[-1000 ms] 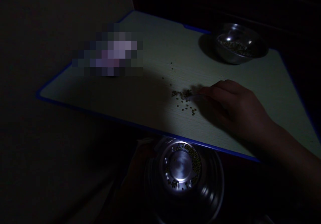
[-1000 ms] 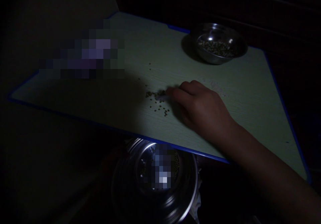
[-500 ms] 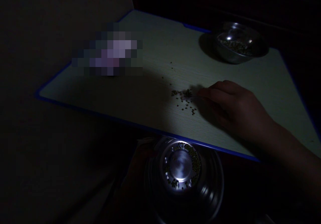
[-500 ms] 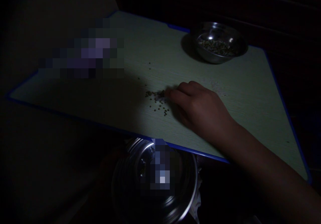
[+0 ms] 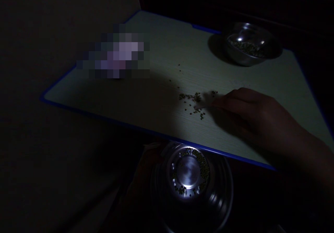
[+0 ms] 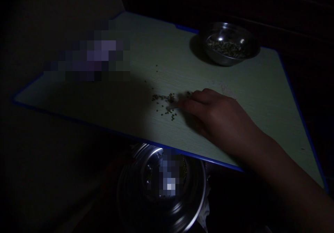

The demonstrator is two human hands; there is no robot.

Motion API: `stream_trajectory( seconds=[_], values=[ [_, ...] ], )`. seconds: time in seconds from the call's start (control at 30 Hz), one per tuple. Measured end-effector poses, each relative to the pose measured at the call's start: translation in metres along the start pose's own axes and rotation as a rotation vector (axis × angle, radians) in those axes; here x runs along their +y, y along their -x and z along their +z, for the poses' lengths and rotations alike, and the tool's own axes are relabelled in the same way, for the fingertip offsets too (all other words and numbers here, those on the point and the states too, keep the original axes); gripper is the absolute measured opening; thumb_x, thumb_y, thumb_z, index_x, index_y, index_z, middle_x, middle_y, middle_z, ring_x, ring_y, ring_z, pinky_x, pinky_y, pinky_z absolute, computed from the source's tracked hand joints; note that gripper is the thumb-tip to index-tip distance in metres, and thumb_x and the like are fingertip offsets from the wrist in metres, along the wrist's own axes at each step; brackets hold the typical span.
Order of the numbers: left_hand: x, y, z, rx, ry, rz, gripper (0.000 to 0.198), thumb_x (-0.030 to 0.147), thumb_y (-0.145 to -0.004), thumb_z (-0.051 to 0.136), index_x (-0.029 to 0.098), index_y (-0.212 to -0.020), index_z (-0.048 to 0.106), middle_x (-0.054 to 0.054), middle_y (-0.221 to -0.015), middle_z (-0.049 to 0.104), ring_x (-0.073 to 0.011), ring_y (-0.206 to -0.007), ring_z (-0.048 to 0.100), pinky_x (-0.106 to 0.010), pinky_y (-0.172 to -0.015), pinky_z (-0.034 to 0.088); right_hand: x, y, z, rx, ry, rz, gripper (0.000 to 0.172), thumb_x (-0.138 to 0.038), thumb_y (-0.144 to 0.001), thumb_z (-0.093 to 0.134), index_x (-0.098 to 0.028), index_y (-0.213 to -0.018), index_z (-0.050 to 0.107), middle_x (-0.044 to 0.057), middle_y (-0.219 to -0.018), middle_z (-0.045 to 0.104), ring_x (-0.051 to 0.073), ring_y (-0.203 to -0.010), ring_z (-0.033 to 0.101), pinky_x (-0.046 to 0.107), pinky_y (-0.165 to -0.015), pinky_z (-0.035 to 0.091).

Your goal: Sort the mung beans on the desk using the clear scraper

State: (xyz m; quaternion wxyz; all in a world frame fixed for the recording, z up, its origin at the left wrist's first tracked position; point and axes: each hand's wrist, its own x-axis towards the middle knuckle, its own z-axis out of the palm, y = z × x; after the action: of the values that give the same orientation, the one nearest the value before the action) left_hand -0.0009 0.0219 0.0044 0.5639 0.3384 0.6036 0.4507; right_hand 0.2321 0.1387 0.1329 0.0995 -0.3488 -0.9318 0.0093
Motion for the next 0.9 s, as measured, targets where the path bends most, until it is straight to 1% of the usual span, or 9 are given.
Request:
stream_trajectory(
  seconds=[0.07, 0.17, 0.33, 0.4, 0.53, 0.63, 0.73, 0.8, 0.9],
  values=[
    [0.001, 0.001, -0.001, -0.001, 0.0, -0.028, 0.026, 0.036, -0.083, 0.052, 0.012, -0.079, 0.062, -0.005, -0.083, 0.064, -0.0133, -0.076, 0.06, -0.03, -0.069, 0.051, -0.001, 0.002, -0.002, -0.016, -0.01, -0.002, 0.034, -0.016, -0.083, 0.05, -0.018, -0.116, 0.058, 0.008, -0.098, 0.061, 0.02, -0.087, 0.055, 0.032, -0.069, 0.046],
    [0.006, 0.002, -0.001, 0.012, 0.002, -0.057, 0.035, 0.039, -0.082, 0.046, 0.015, -0.06, 0.059, -0.001, -0.078, 0.066, -0.0146, -0.074, 0.061, -0.029, -0.063, 0.051, -0.003, 0.002, -0.004, -0.036, -0.018, -0.012, 0.033, -0.016, -0.083, 0.05, -0.018, -0.115, 0.058, 0.007, -0.097, 0.061, 0.021, -0.086, 0.055, 0.032, -0.069, 0.046],
    [0.012, 0.004, 0.003, -0.053, 0.064, -0.064, 0.027, 0.037, -0.084, 0.051, 0.012, -0.082, 0.061, -0.006, -0.084, 0.064, -0.0128, -0.075, 0.06, -0.031, -0.069, 0.051, -0.005, 0.002, -0.004, -0.021, -0.017, -0.046, 0.031, -0.015, -0.084, 0.049, -0.018, -0.112, 0.06, 0.007, -0.098, 0.062, 0.02, -0.086, 0.056, 0.032, -0.07, 0.046],
    [0.011, 0.005, 0.003, -0.071, 0.08, -0.053, 0.028, 0.038, -0.084, 0.051, 0.011, -0.083, 0.06, -0.005, -0.085, 0.062, -0.0137, -0.076, 0.059, -0.032, -0.07, 0.051, -0.005, 0.002, -0.004, 0.022, -0.016, -0.046, 0.031, -0.016, -0.083, 0.05, -0.017, -0.113, 0.059, 0.007, -0.095, 0.062, 0.02, -0.084, 0.056, 0.032, -0.067, 0.046],
    [0.006, 0.005, 0.002, -0.071, 0.144, -0.046, 0.027, 0.036, -0.083, 0.052, 0.011, -0.09, 0.059, -0.007, -0.095, 0.06, -0.0163, -0.086, 0.058, -0.035, -0.076, 0.049, -0.008, 0.003, -0.007, 0.101, -0.024, 0.059, 0.031, -0.018, -0.082, 0.05, -0.013, -0.11, 0.06, 0.009, -0.09, 0.061, 0.02, -0.079, 0.057, 0.032, -0.064, 0.045],
    [-0.001, 0.001, -0.001, -0.078, 0.252, -0.092, 0.025, 0.034, -0.083, 0.053, 0.012, -0.095, 0.059, -0.007, -0.097, 0.059, -0.0154, -0.085, 0.057, -0.034, -0.075, 0.05, -0.008, 0.002, -0.008, 0.101, -0.062, 0.129, 0.027, -0.016, -0.081, 0.05, -0.015, -0.105, 0.061, 0.006, -0.087, 0.062, 0.018, -0.075, 0.057, 0.03, -0.064, 0.043],
    [-0.011, -0.004, -0.006, -0.104, 0.481, -0.175, 0.028, 0.034, -0.083, 0.053, 0.012, -0.1, 0.057, -0.007, -0.096, 0.058, -0.0151, -0.082, 0.057, -0.033, -0.071, 0.05, -0.007, 0.002, -0.007, 0.083, -0.087, 0.162, 0.027, -0.014, -0.08, 0.05, -0.017, -0.105, 0.06, 0.004, -0.083, 0.062, 0.017, -0.073, 0.058, 0.029, -0.063, 0.043],
    [-0.018, -0.009, -0.009, -0.154, 0.738, -0.258, 0.028, 0.034, -0.084, 0.052, 0.012, -0.102, 0.057, -0.007, -0.096, 0.058, -0.0145, -0.081, 0.057, -0.032, -0.069, 0.05, -0.007, 0.001, -0.005, 0.077, -0.102, 0.161, 0.027, -0.015, -0.08, 0.05, -0.017, -0.105, 0.06, 0.004, -0.084, 0.062, 0.017, -0.073, 0.058, 0.029, -0.062, 0.043],
    [-0.025, -0.014, -0.015, -0.346, 1.256, -0.479, 0.026, 0.033, -0.084, 0.051, 0.012, -0.098, 0.058, -0.006, -0.092, 0.059, -0.0128, -0.076, 0.058, -0.029, -0.067, 0.051, -0.006, 0.001, -0.004, 0.07, -0.112, 0.159, 0.026, -0.014, -0.08, 0.051, -0.017, -0.104, 0.061, 0.004, -0.083, 0.063, 0.017, -0.071, 0.058, 0.029, -0.062, 0.043]
  ],
)
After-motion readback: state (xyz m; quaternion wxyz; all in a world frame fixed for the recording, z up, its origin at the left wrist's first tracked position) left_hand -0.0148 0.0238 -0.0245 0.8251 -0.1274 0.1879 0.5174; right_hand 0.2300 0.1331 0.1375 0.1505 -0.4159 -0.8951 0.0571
